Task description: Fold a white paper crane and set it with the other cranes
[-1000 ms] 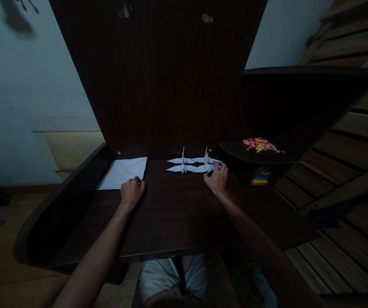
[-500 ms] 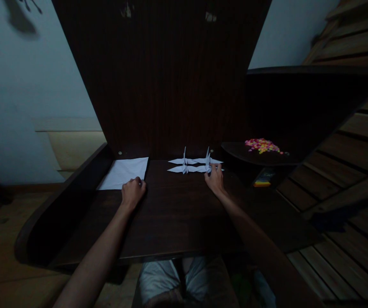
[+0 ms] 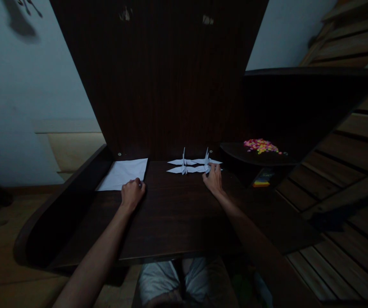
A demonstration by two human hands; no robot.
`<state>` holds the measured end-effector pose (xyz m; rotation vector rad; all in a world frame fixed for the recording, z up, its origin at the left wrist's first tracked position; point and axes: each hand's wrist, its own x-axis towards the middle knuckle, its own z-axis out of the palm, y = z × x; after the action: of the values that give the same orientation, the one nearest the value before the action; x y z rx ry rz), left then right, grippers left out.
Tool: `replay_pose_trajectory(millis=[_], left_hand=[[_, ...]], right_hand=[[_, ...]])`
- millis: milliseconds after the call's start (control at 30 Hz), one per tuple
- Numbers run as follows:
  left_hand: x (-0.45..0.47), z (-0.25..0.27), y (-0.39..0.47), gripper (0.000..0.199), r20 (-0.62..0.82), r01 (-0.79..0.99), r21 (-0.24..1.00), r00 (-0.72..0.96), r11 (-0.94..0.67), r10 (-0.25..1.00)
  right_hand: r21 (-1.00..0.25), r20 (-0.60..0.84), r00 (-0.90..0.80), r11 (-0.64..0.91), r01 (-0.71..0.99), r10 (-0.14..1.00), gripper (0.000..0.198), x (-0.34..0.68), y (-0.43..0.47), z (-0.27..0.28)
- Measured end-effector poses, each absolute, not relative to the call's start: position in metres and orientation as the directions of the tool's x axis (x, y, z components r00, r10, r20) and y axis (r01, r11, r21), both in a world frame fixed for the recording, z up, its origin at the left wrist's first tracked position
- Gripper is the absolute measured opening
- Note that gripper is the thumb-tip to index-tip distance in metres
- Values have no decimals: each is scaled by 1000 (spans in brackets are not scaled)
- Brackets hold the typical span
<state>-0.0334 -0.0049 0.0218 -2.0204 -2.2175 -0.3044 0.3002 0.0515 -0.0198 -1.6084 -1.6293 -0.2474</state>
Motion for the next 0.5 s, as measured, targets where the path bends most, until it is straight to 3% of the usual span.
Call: replay_pose_trajectory(millis=[200, 500], left_hand=[[-32, 23, -5, 38, 198, 996, 24, -93, 91, 976], [-36, 51, -11, 36, 304, 987, 12, -154, 157, 940]], right_hand=[[-370, 667, 173, 121, 921, 725, 43, 296, 41, -13], [-389, 697, 237, 80, 918, 677, 39, 290, 19, -6]])
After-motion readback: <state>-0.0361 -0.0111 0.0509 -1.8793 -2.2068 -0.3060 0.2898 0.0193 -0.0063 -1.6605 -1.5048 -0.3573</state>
